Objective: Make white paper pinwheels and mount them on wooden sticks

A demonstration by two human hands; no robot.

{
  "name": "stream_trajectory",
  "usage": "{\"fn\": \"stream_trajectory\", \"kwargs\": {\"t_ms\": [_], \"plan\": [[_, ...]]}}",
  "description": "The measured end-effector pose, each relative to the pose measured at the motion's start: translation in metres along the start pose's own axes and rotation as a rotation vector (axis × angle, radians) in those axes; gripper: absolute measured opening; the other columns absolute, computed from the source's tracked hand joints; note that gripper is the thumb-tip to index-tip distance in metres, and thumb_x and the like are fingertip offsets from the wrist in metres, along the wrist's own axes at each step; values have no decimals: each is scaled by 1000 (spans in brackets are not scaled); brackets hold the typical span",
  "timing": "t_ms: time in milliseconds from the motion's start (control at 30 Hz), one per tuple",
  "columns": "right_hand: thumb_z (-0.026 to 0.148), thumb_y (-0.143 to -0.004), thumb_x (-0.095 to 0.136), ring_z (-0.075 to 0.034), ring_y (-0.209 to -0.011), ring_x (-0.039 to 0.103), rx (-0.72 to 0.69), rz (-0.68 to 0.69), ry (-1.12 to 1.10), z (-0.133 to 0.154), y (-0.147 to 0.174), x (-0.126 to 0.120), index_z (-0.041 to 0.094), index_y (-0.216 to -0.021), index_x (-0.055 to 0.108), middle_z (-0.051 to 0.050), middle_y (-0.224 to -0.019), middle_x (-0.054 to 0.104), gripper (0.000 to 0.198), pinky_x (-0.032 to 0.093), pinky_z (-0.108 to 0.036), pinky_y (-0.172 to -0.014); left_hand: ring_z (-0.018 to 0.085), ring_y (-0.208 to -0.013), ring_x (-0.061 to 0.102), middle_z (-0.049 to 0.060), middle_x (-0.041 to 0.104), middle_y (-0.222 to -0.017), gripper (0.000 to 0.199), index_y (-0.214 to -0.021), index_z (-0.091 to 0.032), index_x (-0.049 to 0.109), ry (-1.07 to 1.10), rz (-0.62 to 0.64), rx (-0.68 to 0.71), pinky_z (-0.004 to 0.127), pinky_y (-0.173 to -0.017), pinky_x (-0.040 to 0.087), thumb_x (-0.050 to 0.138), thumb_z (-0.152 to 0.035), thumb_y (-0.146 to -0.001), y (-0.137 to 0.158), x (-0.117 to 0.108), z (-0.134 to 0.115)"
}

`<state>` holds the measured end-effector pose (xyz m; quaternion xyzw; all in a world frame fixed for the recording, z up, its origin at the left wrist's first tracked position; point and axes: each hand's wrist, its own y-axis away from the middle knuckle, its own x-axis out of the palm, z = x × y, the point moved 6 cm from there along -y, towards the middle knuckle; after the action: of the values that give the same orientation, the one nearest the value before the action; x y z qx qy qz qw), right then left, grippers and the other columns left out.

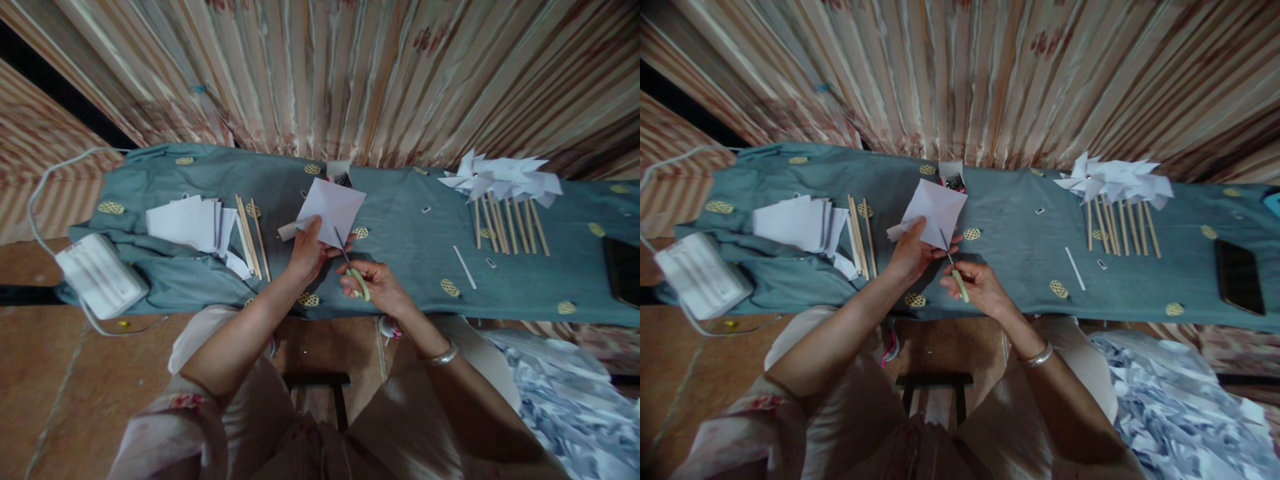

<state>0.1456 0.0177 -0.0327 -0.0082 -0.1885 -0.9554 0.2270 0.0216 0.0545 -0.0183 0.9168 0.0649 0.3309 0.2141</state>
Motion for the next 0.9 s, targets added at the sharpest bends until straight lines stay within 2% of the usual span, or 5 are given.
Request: {"fn": "stream_trajectory", "kwargs": {"t_ms": [200,533,700,900], "plan": [[58,-59,84,-9,-47,55,14,-5,-12,2,1,0,20,-84,66,4,-57,64,49,47,-23,-48,28,-97,73,15,74,-103,33,-120,-15,58,-20,15,-5,42,-84,60,40,-34,-99,2,1,3],[60,-56,85,-9,-47,55,26,-28,-11,-1,-1,-1,20,-83,66,4,-56,62,52,47,-22,-48,28,-91,74,13,74,-98,36,-124,-14,54,-3,9,18,43,-79,62,47,-35,-96,1,0,2],[60,-55,86,-10,-47,55,11,-30,-26,-1,-2,-1,21,-82,67,4,-56,63,51,48,-24,-48,29,-94,73,13,73,-97,28,-109,-12,58,-30,14,10,44,-83,61,42,-32,-98,3,2,4],[60,-52,87,-10,-46,55,12,-46,-38,0,-3,-1,21,-79,67,4,-54,63,51,47,-24,-47,29,-96,72,11,73,-93,32,-110,-13,58,-37,25,14,41,-80,61,53,-38,-92,3,1,5]]}}
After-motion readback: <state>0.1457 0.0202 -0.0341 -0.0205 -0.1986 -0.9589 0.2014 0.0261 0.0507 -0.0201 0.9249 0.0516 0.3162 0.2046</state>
